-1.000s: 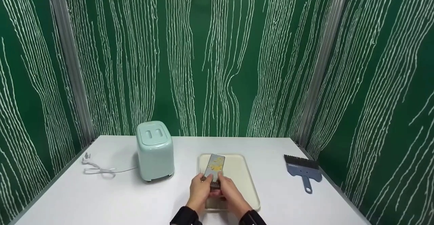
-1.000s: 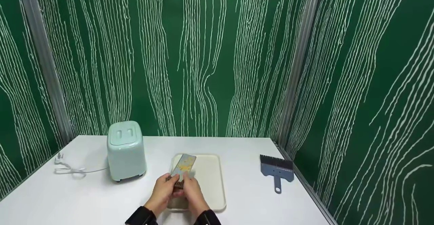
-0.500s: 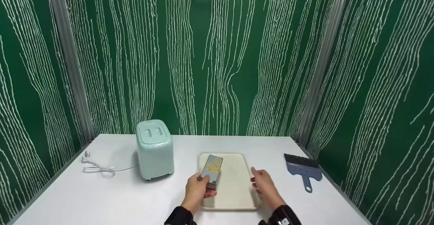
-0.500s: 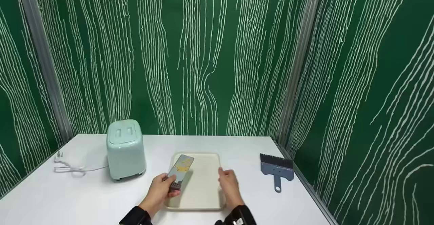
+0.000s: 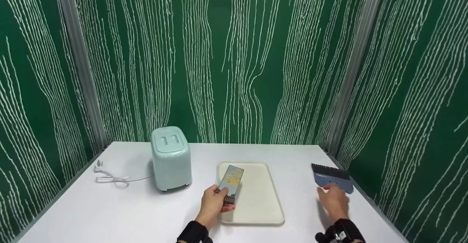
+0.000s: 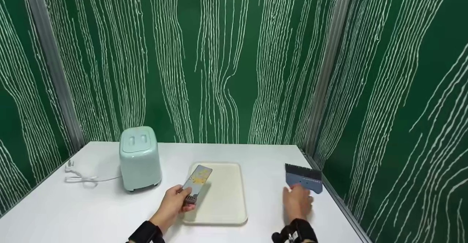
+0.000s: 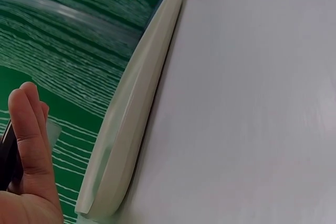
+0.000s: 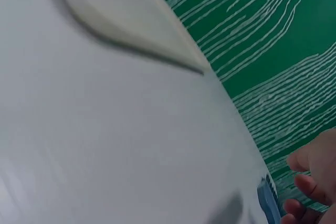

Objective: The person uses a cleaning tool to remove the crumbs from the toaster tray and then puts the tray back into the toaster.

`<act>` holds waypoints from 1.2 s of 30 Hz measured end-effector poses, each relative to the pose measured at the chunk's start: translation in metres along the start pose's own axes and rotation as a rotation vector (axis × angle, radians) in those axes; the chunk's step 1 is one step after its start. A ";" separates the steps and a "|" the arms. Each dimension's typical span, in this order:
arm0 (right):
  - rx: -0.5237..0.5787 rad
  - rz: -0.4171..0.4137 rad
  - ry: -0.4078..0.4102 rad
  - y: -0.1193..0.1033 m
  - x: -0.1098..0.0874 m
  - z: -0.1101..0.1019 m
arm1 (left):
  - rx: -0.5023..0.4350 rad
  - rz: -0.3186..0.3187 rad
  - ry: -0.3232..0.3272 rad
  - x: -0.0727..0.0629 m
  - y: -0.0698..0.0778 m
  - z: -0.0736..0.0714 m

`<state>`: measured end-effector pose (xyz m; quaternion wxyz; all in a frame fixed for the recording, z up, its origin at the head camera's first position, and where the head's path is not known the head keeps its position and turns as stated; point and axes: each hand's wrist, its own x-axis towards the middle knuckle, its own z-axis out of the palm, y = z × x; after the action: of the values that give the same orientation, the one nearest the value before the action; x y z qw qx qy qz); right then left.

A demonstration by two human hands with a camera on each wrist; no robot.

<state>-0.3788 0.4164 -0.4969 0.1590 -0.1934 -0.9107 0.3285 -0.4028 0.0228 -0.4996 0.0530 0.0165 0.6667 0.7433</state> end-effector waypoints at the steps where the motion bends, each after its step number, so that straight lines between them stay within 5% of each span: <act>1: -0.034 0.018 0.021 0.006 0.000 -0.003 | 0.001 -0.002 -0.001 0.000 0.000 0.001; 10: -0.197 0.137 0.081 0.037 0.003 -0.005 | 0.013 -0.018 -0.012 -0.004 0.004 0.001; 23: -0.203 0.118 -0.079 0.040 0.002 -0.028 | -0.002 -0.005 -0.024 -0.004 0.005 -0.001; 36: -0.190 0.036 -0.093 0.043 0.008 -0.036 | 0.017 -0.015 -0.028 -0.004 0.007 -0.003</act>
<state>-0.3601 0.4702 -0.4977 0.0918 -0.2084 -0.9406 0.2519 -0.3994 0.0188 -0.4930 0.0677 0.0224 0.6723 0.7368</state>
